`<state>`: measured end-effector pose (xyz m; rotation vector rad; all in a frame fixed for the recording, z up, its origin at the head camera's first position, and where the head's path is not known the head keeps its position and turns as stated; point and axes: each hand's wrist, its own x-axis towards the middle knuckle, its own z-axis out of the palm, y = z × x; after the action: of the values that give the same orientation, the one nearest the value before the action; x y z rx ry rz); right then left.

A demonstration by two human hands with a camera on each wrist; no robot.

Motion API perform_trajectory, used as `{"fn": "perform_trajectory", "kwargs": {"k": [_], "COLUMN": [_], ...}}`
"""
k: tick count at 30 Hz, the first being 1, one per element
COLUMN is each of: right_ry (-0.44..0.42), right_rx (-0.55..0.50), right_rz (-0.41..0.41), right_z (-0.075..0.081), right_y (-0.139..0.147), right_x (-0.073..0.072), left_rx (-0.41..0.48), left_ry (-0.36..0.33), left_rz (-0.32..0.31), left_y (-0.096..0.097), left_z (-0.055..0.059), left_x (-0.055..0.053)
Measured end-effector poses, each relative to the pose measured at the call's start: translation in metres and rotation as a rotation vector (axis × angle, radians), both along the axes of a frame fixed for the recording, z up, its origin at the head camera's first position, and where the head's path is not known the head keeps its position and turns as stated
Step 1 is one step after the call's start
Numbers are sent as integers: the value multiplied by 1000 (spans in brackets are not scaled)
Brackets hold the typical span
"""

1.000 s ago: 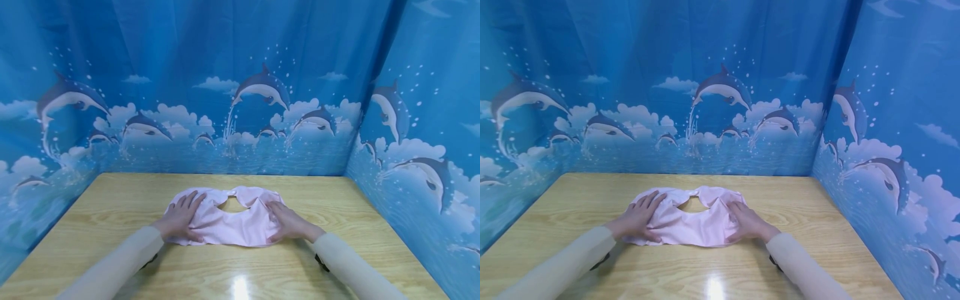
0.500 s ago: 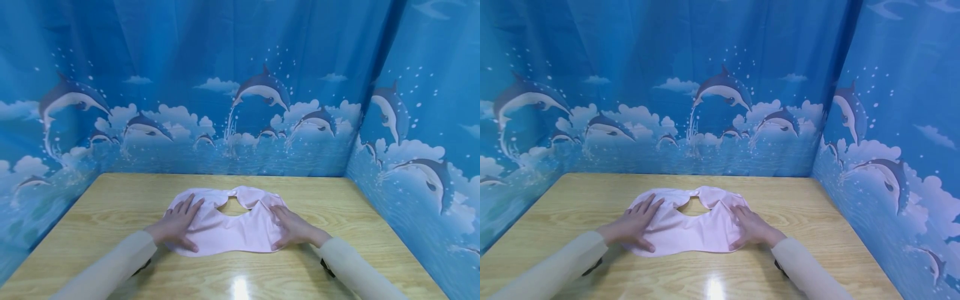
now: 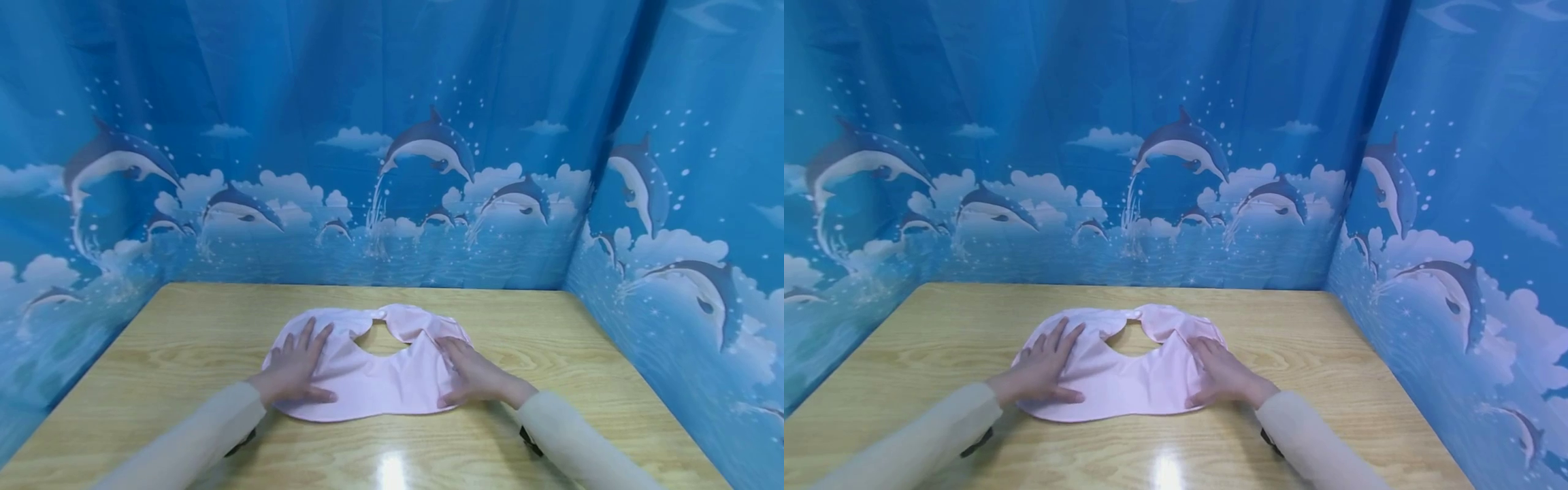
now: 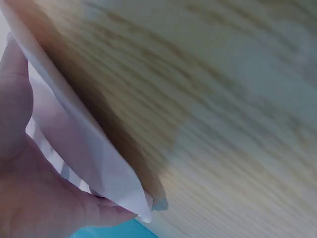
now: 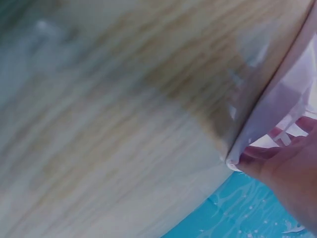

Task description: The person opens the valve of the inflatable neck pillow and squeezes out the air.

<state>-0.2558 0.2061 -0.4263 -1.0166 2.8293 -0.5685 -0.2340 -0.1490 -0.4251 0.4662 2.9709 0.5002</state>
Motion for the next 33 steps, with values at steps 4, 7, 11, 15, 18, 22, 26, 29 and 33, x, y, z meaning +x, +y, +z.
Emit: {"fn": "perform_trajectory", "kwargs": {"k": [4, 7, 11, 15, 18, 22, 26, 29, 33], "right_ry": [-5, 11, 45, 132, 172, 139, 42, -21, -57], "right_rx": [54, 104, 93, 12, -21, -18, -61, -112, -176], "right_rz": [11, 19, -13, -72, -125, -164, -160, -162, -180], "right_z": [2, 5, 11, 17, 20, 17, 11, 7, 5], "right_y": [-1, -2, -3, -2, 0, 5, 8, 9, 9], "right_x": [2, 2, 0, -8, -17, -28, -35, -39, -42], "left_rx": [-12, -25, -35, -45, -43, -45, -58, -50, -19], "left_ry": [-10, -20, -49, -49, -40, -42, -39, -28, 14], "left_rz": [-10, -20, -25, -26, -24, -21, -23, -26, -33], "left_y": [-1, -3, -3, -3, -2, -2, -1, -1, -1], "left_z": [-1, -1, 0, 1, 2, 3, 2, 2, 1], "left_x": [3, 5, 7, 8, 8, 8, 8, 7, 4]}}
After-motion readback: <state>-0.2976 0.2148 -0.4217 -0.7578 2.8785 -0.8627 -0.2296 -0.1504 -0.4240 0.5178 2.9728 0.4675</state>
